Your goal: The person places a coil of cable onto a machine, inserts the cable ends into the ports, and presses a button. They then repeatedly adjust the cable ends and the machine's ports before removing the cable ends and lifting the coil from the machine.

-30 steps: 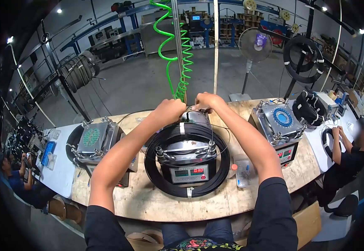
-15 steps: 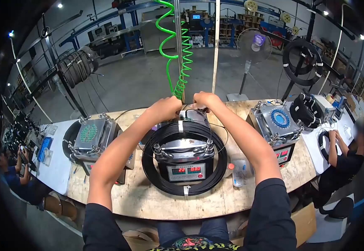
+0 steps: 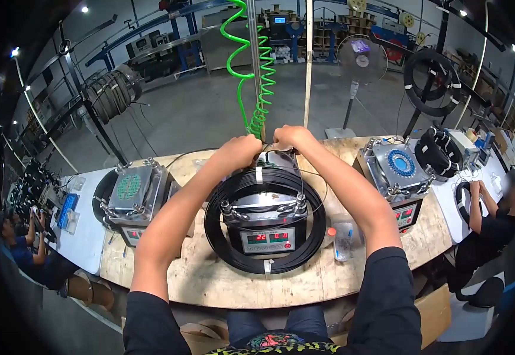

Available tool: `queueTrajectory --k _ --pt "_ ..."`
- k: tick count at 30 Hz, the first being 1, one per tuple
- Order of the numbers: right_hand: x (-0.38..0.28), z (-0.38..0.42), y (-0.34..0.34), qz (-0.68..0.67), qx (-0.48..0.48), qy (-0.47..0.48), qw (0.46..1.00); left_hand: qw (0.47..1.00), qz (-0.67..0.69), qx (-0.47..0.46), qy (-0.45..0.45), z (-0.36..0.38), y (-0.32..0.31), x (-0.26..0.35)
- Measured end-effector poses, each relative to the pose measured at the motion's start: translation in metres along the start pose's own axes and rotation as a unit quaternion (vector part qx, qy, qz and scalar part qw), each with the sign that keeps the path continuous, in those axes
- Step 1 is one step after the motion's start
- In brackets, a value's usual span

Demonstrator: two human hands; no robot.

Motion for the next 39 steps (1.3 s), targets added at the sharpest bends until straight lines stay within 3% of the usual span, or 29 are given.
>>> queueTrajectory --k 5,8,10,13,15,18,21,22,24,25,27,32,33,36,37,39 --pt "-0.009 0.003 0.003 0.047 0.032 -0.029 0.998 0.974 0.171 -0.144 0.045 0.010 0.009 -0.025" --pt "0.005 -0.014 0.001 -0.031 0.026 -0.038 0.998 0.869 0.449 -0.125 0.166 0.029 0.007 -0.041" --pt "0.034 -0.049 -0.012 -0.122 0.014 -0.054 0.991 0.832 0.529 -0.093 0.139 0.052 0.003 -0.045" --pt "0.061 -0.059 -0.025 -0.333 -0.109 -0.042 0.936 0.780 0.616 -0.027 0.106 0.092 -0.010 -0.047" --pt "0.070 -0.055 -0.032 -0.362 -0.083 -0.029 0.928 0.759 0.643 0.036 0.098 0.119 -0.030 -0.045" --pt "0.078 -0.052 -0.043 -0.425 -0.063 -0.018 0.903 0.603 0.776 0.111 0.150 0.162 -0.073 -0.047" --pt "0.093 -0.038 -0.058 -0.545 -0.079 -0.025 0.835 0.553 0.792 0.217 0.138 0.191 -0.107 -0.026" --pt "0.094 -0.031 -0.057 -0.554 -0.043 -0.001 0.831 0.544 0.784 0.264 0.140 0.193 -0.103 0.000" --pt "0.089 -0.003 -0.055 -0.571 0.029 0.045 0.819 0.597 0.713 0.333 0.157 0.201 -0.106 0.024" --pt "0.090 0.010 -0.054 -0.593 0.064 0.058 0.801 0.716 0.570 0.359 0.182 0.202 -0.091 0.042" --pt "0.091 0.017 -0.055 -0.611 0.099 0.122 0.776 0.784 0.444 0.369 0.231 0.206 -0.085 0.061" --pt "0.104 -0.016 -0.068 -0.589 0.122 0.181 0.778 0.788 0.368 0.445 0.213 0.214 -0.101 0.071" --pt "0.100 -0.015 -0.066 -0.547 0.160 0.160 0.806 0.787 0.358 0.455 0.212 0.215 -0.105 0.073" --pt "0.102 -0.040 -0.070 -0.494 0.270 0.127 0.817 0.759 0.364 0.483 0.240 0.225 -0.140 0.072" --pt "0.108 -0.067 -0.081 -0.491 0.351 0.161 0.781 0.747 0.357 0.498 0.258 0.230 -0.153 0.076" --pt "0.105 -0.066 -0.081 -0.389 0.358 0.072 0.846 0.729 0.344 0.522 0.279 0.234 -0.160 0.091"
Point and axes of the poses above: each hand's wrist, its own z-axis away from the middle knuckle, its own y-axis out of the back of the hand, x = y × z, the point moved 4 cm from there along -z, towards the middle knuckle, and after that the axes turned 5 degrees about -y, right-handed, at the moved point
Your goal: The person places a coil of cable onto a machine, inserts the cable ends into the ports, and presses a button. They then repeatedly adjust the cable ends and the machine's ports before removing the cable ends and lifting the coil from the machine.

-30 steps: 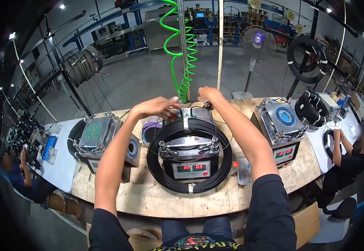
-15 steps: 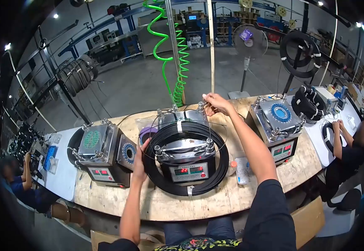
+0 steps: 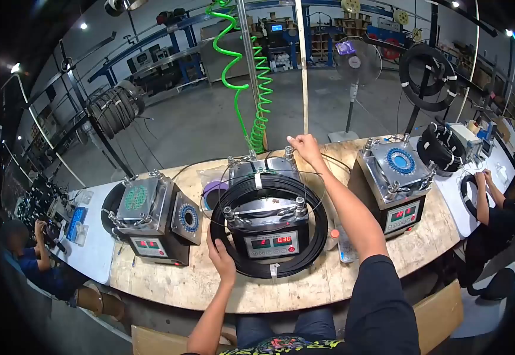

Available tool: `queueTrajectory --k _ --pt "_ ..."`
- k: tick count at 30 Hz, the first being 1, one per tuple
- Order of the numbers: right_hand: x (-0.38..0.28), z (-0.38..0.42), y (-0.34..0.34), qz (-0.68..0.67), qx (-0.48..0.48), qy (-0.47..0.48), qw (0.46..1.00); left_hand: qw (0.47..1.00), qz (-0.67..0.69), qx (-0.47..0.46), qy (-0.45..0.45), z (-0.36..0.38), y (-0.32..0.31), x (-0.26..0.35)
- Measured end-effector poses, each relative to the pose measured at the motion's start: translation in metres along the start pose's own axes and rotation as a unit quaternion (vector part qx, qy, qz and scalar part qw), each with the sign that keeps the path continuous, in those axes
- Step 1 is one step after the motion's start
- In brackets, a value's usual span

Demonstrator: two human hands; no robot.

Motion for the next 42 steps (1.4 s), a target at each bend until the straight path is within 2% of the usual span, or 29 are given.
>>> queueTrajectory --k 1,3,5,6,8,11,15,16,19,20,23,25,27,29,31,32,35,37,38,40,42 --pt "-0.004 0.002 0.001 0.072 0.005 -0.021 0.997 1.000 0.019 0.002 0.022 0.008 -0.001 0.002" --pt "-0.012 0.001 0.004 0.085 -0.029 -0.087 0.992 0.996 0.060 0.008 0.066 0.028 -0.002 0.003" --pt "-0.023 0.005 0.012 0.097 -0.063 -0.154 0.981 0.999 0.035 0.013 0.035 0.045 0.000 -0.005" --pt "-0.035 0.015 0.017 -0.013 -0.099 -0.150 0.984 1.000 0.019 0.015 0.020 0.052 0.003 -0.012" --pt "-0.056 0.036 0.031 -0.228 -0.168 -0.134 0.950 1.000 0.001 0.004 0.006 0.067 0.008 -0.028" --pt "-0.035 0.029 0.032 -0.225 -0.246 -0.055 0.941 0.999 0.003 -0.025 0.034 0.081 0.014 -0.044" --pt "-0.048 0.031 0.023 -0.171 -0.140 -0.101 0.970 0.995 -0.008 -0.030 0.092 0.082 0.021 -0.034" --pt "-0.027 0.021 0.016 -0.166 -0.127 -0.128 0.969 0.994 -0.022 -0.026 0.099 0.080 0.025 -0.030" --pt "0.000 0.004 -0.006 -0.151 -0.031 0.033 0.988 0.997 -0.033 -0.021 0.073 0.071 0.031 -0.009" --pt "0.002 0.005 -0.010 -0.124 0.005 0.044 0.991 0.996 -0.047 -0.021 0.078 0.072 0.033 -0.012" --pt "-0.040 0.045 0.009 -0.220 -0.044 -0.134 0.965 0.992 -0.064 -0.028 0.109 0.063 0.052 -0.036" --pt "-0.052 0.071 0.017 -0.262 -0.064 -0.132 0.954 0.988 -0.033 -0.035 0.148 0.038 0.065 -0.051" --pt "-0.066 0.102 0.028 -0.303 -0.064 -0.112 0.944 0.988 -0.135 -0.068 0.030 -0.011 0.066 -0.040" --pt "-0.090 0.146 0.050 -0.250 -0.069 -0.051 0.965 0.986 -0.144 -0.075 -0.044 -0.066 0.054 -0.031" --pt "-0.095 0.189 0.062 -0.194 -0.123 -0.102 0.968 0.992 -0.073 -0.081 -0.061 -0.125 0.033 -0.035" --pt "-0.099 0.204 0.061 -0.161 -0.076 -0.031 0.984 0.993 -0.049 -0.101 -0.029 -0.155 0.020 -0.047" --pt "-0.092 0.244 0.048 -0.131 0.048 -0.001 0.990 0.982 0.075 -0.169 0.024 -0.231 -0.029 -0.066" --pt "-0.106 0.265 0.047 -0.117 0.118 -0.032 0.986 0.960 0.090 -0.260 0.056 -0.264 -0.061 -0.053" --pt "-0.107 0.271 0.046 -0.118 0.109 -0.084 0.983 0.946 0.026 -0.315 0.077 -0.274 -0.078 -0.043" --pt "-0.109 0.268 0.045 -0.100 0.118 -0.070 0.985 0.896 -0.103 -0.415 0.119 -0.281 -0.106 -0.018" --pt "-0.106 0.266 0.043 -0.081 0.145 -0.033 0.986 0.825 -0.205 -0.505 0.150 -0.275 -0.129 0.008"
Point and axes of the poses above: each hand's wrist, its own z-axis away from the middle knuckle, its own y-axis out of the back of the hand, x = y × z, the point moved 4 cm from there along -z, towards the middle knuckle, and after that the axes turned 5 degrees about -y, right-handed, at the moved point
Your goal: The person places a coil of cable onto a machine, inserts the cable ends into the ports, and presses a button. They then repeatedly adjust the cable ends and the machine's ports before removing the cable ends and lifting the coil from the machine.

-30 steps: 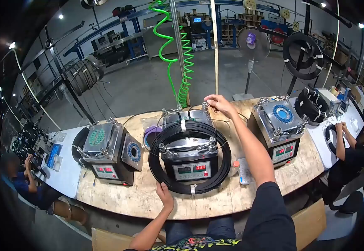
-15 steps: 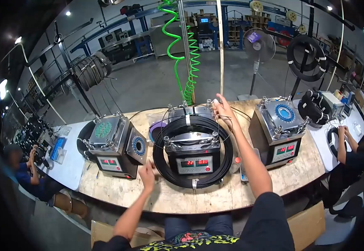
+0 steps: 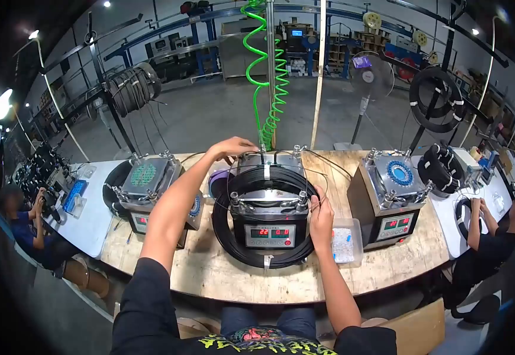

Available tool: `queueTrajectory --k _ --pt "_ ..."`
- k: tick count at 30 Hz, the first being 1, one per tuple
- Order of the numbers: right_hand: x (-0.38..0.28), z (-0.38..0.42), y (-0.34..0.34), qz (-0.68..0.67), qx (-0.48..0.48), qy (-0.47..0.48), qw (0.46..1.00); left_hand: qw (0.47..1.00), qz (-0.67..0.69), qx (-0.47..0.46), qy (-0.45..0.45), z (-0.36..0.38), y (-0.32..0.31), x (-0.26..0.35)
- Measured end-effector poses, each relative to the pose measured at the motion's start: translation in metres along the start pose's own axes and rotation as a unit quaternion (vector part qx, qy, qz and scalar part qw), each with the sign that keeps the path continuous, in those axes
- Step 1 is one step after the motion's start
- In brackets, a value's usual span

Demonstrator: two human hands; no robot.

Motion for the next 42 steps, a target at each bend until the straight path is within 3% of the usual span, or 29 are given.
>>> queueTrajectory --k 1,4,7,11,12,14,17,19,20,23,25,27,30,33,34,37,41,42 --pt "-0.001 0.000 0.000 -0.001 -0.003 0.002 1.000 0.997 -0.049 -0.051 0.035 -0.004 -0.004 0.009" --pt "-0.006 0.000 0.002 -0.002 -0.006 0.012 1.000 0.990 -0.124 -0.063 -0.007 -0.064 -0.014 -0.015" --pt "-0.009 0.006 0.002 0.001 0.007 0.016 1.000 0.993 -0.102 -0.016 0.054 -0.066 -0.007 -0.018" --pt "0.006 0.014 0.003 0.023 0.016 0.000 1.000 0.984 0.108 0.061 0.129 -0.059 0.004 -0.044" --pt "0.005 0.017 0.003 0.008 0.013 -0.015 1.000 0.976 0.166 0.042 0.135 -0.054 0.007 -0.051" --pt "0.003 0.025 0.005 0.012 0.002 -0.058 0.998 0.975 0.172 0.072 0.124 -0.050 0.005 -0.054" --pt "0.023 0.036 0.004 0.050 0.044 -0.051 0.996 0.964 0.236 0.075 0.093 -0.052 0.006 -0.072" --pt "0.020 0.044 0.003 0.032 0.063 -0.031 0.997 0.940 0.312 0.100 0.092 -0.050 0.003 -0.087" --pt "0.017 0.050 0.003 0.032 0.076 -0.016 0.996 0.930 0.310 0.173 0.099 -0.048 0.000 -0.097" --pt "0.021 0.066 0.000 0.022 0.087 -0.033 0.995 0.892 0.406 0.187 0.071 -0.011 -0.012 -0.086" --pt "0.019 0.068 0.000 0.025 0.098 -0.030 0.994 0.871 0.452 0.189 -0.027 -0.038 -0.022 -0.114" --pt "0.021 0.069 0.001 0.033 0.093 -0.025 0.995 0.817 0.514 0.241 -0.104 -0.032 -0.033 -0.110" --pt "0.029 0.071 0.003 0.047 0.085 -0.019 0.995 0.709 0.662 0.216 -0.115 -0.005 -0.043 -0.093" --pt "0.030 0.070 0.001 0.039 0.087 -0.019 0.995 0.758 0.597 0.245 -0.094 -0.018 -0.042 -0.103" --pt "0.029 0.070 0.001 0.036 0.088 -0.019 0.995 0.809 0.519 0.260 -0.096 -0.027 -0.042 -0.108" --pt "0.019 0.070 0.003 0.006 0.082 -0.042 0.996 0.814 0.472 0.320 -0.112 -0.043 -0.047 -0.118" --pt "0.037 0.073 0.001 0.052 0.104 -0.006 0.993 0.681 0.677 0.243 -0.137 -0.007 -0.050 -0.082" --pt "0.032 0.074 0.000 0.026 0.102 -0.019 0.994 0.669 0.690 0.246 -0.129 -0.013 -0.050 -0.088"
Point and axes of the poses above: each hand's wrist, its own z-axis away from the middle knuckle, its own y-axis out of the back of the hand, x = y × z, the point moved 4 cm from there along -z, towards the middle knuckle, and after that the axes turned 5 degrees about -y, right-handed, at the moved point
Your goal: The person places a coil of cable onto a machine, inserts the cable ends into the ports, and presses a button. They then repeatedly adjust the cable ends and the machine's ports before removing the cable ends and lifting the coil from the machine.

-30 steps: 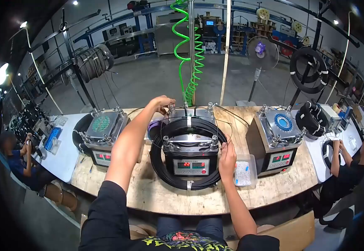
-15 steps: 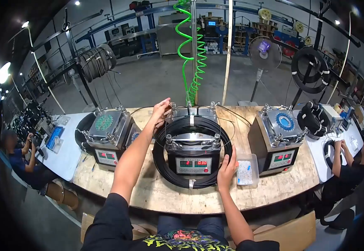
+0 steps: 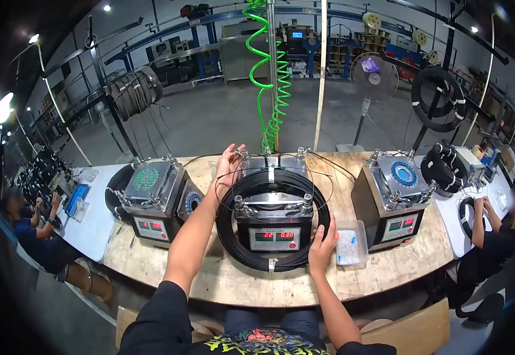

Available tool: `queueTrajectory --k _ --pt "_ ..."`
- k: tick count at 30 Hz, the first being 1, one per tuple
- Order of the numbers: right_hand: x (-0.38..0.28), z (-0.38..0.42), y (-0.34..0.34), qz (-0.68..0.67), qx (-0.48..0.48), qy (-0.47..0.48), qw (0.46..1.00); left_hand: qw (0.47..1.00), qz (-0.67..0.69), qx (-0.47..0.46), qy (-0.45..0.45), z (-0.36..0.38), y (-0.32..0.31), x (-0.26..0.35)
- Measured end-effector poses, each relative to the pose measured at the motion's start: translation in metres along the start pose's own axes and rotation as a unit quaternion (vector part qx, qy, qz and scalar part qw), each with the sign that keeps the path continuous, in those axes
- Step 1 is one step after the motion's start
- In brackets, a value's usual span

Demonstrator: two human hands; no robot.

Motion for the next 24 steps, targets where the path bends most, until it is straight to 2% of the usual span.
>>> queueTrajectory --k 3,4,7,8,11,12,15,19,20,23,24 --pt "-0.013 0.001 0.000 -0.037 -0.009 -0.027 0.999 0.976 -0.210 0.062 0.005 -0.018 0.015 -0.008" --pt "-0.011 0.001 0.001 -0.025 -0.008 -0.025 0.999 0.960 -0.273 0.050 -0.033 -0.023 0.016 -0.010" --pt "-0.006 0.001 0.000 -0.024 0.005 0.003 1.000 0.987 -0.142 -0.036 -0.060 -0.020 0.013 -0.010" --pt "-0.005 0.001 0.000 -0.027 0.008 0.008 1.000 0.996 -0.068 -0.045 -0.041 -0.014 0.013 -0.010" --pt "-0.003 0.000 0.000 -0.031 0.008 0.009 0.999 0.998 -0.032 -0.053 -0.016 -0.001 0.009 0.001" --pt "-0.003 -0.001 -0.001 -0.031 0.008 0.007 0.999 0.998 -0.048 -0.012 -0.025 -0.002 0.007 0.002" --pt "-0.004 0.001 0.001 -0.034 -0.001 -0.007 0.999 0.957 -0.280 0.065 -0.052 -0.011 0.004 0.002" --pt "-0.003 -0.001 0.001 -0.024 0.004 0.007 1.000 0.987 -0.139 -0.007 -0.081 -0.023 0.012 -0.007" --pt "-0.003 0.000 0.001 -0.030 0.000 -0.004 1.000 0.998 -0.043 -0.023 -0.047 -0.019 0.013 -0.010" --pt "0.000 0.001 0.000 -0.019 0.007 0.014 1.000 1.000 -0.009 -0.013 -0.025 -0.008 0.011 -0.005" --pt "-0.003 0.000 0.000 -0.024 0.004 0.006 1.000 0.998 -0.055 0.003 -0.028 -0.010 0.011 -0.005"
Point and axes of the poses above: each hand's wrist, its own z-axis away from the middle knuckle, its own y-axis out of the back of the hand, x = y × z, the point moved 4 cm from there along -z, towards the middle knuckle, and after that the axes turned 5 degrees about -y, right-handed, at the moved point
